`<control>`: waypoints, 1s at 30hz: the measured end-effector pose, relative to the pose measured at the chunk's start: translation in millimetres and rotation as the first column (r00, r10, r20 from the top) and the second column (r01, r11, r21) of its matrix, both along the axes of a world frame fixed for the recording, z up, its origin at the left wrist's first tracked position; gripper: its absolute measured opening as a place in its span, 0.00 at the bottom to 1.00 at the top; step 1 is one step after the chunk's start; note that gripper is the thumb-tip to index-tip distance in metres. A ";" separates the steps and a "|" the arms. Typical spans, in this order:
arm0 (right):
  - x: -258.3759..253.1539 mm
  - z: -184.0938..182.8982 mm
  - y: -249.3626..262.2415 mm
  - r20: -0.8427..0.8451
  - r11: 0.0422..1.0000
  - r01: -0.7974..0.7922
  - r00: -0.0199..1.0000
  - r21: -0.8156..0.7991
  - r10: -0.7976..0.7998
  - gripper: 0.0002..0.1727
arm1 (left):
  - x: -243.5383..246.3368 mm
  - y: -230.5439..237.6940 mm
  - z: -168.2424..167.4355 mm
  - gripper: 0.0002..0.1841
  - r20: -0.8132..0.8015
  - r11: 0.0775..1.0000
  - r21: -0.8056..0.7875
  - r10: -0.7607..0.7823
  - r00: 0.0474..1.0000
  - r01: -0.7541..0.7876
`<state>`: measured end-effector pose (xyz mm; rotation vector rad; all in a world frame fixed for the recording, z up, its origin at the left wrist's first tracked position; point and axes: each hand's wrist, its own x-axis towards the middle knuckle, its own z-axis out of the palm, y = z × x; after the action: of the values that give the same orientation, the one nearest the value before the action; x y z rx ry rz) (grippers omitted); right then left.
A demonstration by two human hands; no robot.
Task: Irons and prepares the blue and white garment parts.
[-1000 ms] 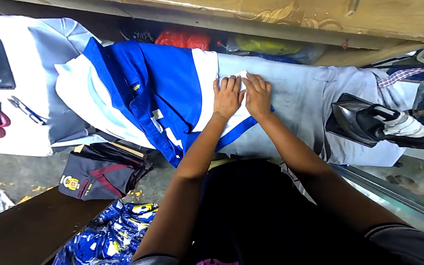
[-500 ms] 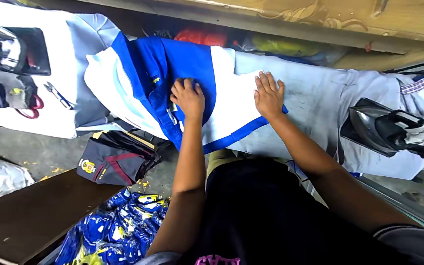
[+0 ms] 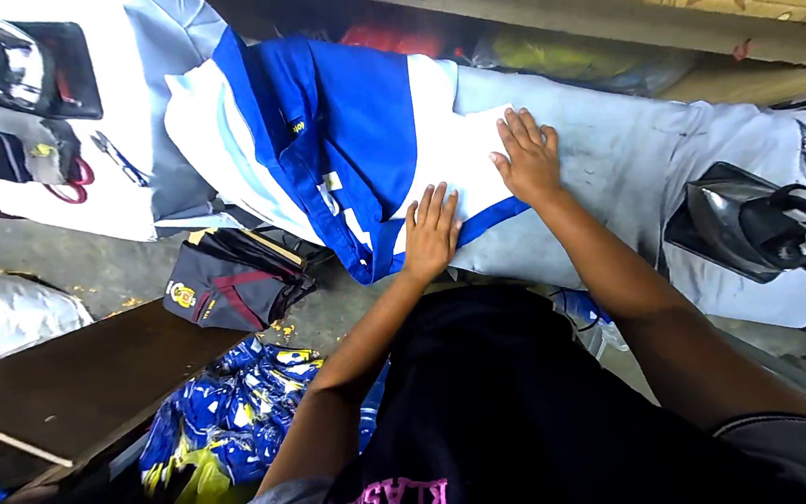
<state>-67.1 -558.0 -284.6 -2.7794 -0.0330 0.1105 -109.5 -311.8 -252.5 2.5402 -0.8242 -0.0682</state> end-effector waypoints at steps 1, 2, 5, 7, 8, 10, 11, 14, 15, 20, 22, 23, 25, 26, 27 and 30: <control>-0.4 -3.0 -1.6 0.015 1.000 -0.009 1.000 -0.009 0.009 0.35 | -9.8 3.3 -21.7 0.27 0.025 0.999 0.045 -0.018 1.000 0.016; -1.2 -5.1 -2.5 0.018 1.000 -0.016 1.000 -0.018 0.016 0.35 | -16.0 6.2 -37.7 0.29 0.048 0.995 0.101 -0.032 0.998 0.027; -3.3 -3.7 -2.5 0.043 1.000 0.012 0.999 -0.006 -0.011 0.35 | -18.0 5.5 -46.8 0.30 0.069 0.987 0.160 -0.042 0.997 0.031; -9.9 5.7 -1.1 0.055 0.990 0.130 0.990 0.048 -0.133 0.33 | -18.5 9.7 -34.2 0.29 0.022 0.997 0.071 -0.033 0.999 0.032; -14.6 13.1 -1.7 0.061 0.973 0.215 0.974 0.079 -0.220 0.33 | -20.7 16.1 -20.6 0.28 -0.011 1.000 0.007 -0.022 1.000 0.022; -25.6 29.3 -9.5 -0.019 0.921 0.377 0.926 0.100 -0.377 0.32 | -34.5 37.7 9.6 0.25 -0.043 0.989 -0.123 0.072 0.996 -0.077; -31.2 34.4 -14.9 -0.074 0.900 0.429 0.903 0.079 -0.424 0.31 | -46.5 52.6 19.5 0.23 -0.054 0.970 -0.178 0.157 0.986 -0.164; -40.9 36.1 -20.8 -0.160 0.877 0.481 0.865 -0.009 -0.476 0.33 | -88.5 94.1 27.0 0.20 -0.137 0.858 -0.243 0.431 0.892 -0.453; -41.7 35.9 -19.3 -0.177 0.875 0.483 0.859 -0.030 -0.480 0.34 | -100.7 102.3 25.4 0.20 -0.195 0.802 -0.232 0.517 0.834 -0.551; -38.8 26.2 -14.2 -0.158 0.873 0.477 0.859 -0.106 -0.488 0.37 | -115.4 111.8 5.0 0.36 -0.619 0.487 -0.062 0.666 0.416 -0.871; -38.3 23.1 -15.0 -0.146 0.876 0.466 0.865 -0.122 -0.480 0.38 | -111.8 110.2 -2.3 0.41 -0.698 0.418 -0.078 0.625 0.349 -0.905; -38.2 23.6 -15.1 -0.153 0.878 0.461 0.865 -0.133 -0.477 0.38 | -111.7 110.0 -5.6 0.42 -0.704 0.404 -0.112 0.612 0.360 -0.908; -38.6 27.5 -14.5 -0.175 0.877 0.456 0.861 -0.152 -0.478 0.40 | -113.0 110.5 -9.2 0.41 -0.662 0.444 -0.184 0.604 0.444 -0.877; -39.3 29.2 -13.9 -0.182 0.872 0.463 0.855 -0.156 -0.486 0.41 | -113.6 110.9 -10.1 0.41 -0.644 0.473 -0.203 0.595 0.481 -0.857; -40.1 29.9 -13.3 -0.189 0.868 0.470 0.849 -0.159 -0.494 0.41 | -113.0 110.5 -10.2 0.40 -0.650 0.489 -0.200 0.582 0.488 -0.849; -40.0 27.6 -11.5 -0.205 0.867 0.460 0.845 -0.191 -0.493 0.41 | -107.0 110.0 -15.8 0.32 -0.701 0.484 -0.164 0.556 0.446 -0.860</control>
<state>-107.1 -569.6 -257.0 -2.7878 0.7560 0.3399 -216.5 -201.8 -268.3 1.9420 0.5329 -0.2661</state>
